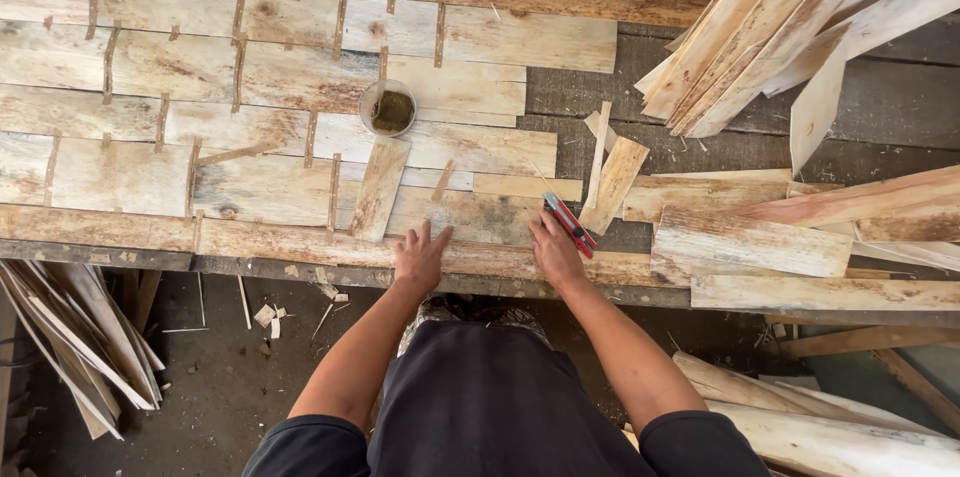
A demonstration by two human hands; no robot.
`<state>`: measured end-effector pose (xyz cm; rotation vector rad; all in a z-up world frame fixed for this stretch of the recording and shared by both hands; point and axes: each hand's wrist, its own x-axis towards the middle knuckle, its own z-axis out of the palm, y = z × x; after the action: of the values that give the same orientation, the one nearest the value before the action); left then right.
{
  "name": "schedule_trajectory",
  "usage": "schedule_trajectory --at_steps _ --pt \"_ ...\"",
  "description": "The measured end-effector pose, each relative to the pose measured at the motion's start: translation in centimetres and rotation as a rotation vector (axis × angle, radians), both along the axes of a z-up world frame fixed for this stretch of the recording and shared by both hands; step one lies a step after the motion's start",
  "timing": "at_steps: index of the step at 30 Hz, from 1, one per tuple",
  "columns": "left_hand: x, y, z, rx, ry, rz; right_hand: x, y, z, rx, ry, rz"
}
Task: Using a utility knife to trim and glue bamboo strips onto a panel.
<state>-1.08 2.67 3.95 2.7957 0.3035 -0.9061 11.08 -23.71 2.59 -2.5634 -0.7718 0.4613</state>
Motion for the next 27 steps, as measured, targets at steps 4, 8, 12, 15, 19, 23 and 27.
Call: schedule_trajectory --at_steps 4,8,12,15,19,23,27 --pt "0.1 -0.4 0.7 0.003 0.007 0.027 0.2 -0.3 -0.3 0.017 0.015 0.026" --pt "0.1 -0.6 1.0 -0.015 -0.023 0.069 0.3 -0.3 -0.8 0.040 0.004 0.035" --pt "0.0 -0.6 0.5 -0.062 -0.084 0.111 0.6 0.2 0.1 0.088 -0.022 0.035" --pt "0.4 -0.5 0.8 -0.087 -0.109 0.130 1.1 1.0 0.9 0.047 0.026 0.010" --pt "0.8 -0.1 0.6 -0.122 -0.157 0.176 1.6 2.3 1.6 -0.045 0.077 -0.015" --pt "1.1 0.8 0.4 -0.188 -0.240 0.264 1.6 3.7 2.4 -0.125 -0.046 -0.016" --pt "2.1 2.3 -0.3 -0.239 -0.312 0.347 1.8 6.1 1.5 -0.130 0.011 -0.005"
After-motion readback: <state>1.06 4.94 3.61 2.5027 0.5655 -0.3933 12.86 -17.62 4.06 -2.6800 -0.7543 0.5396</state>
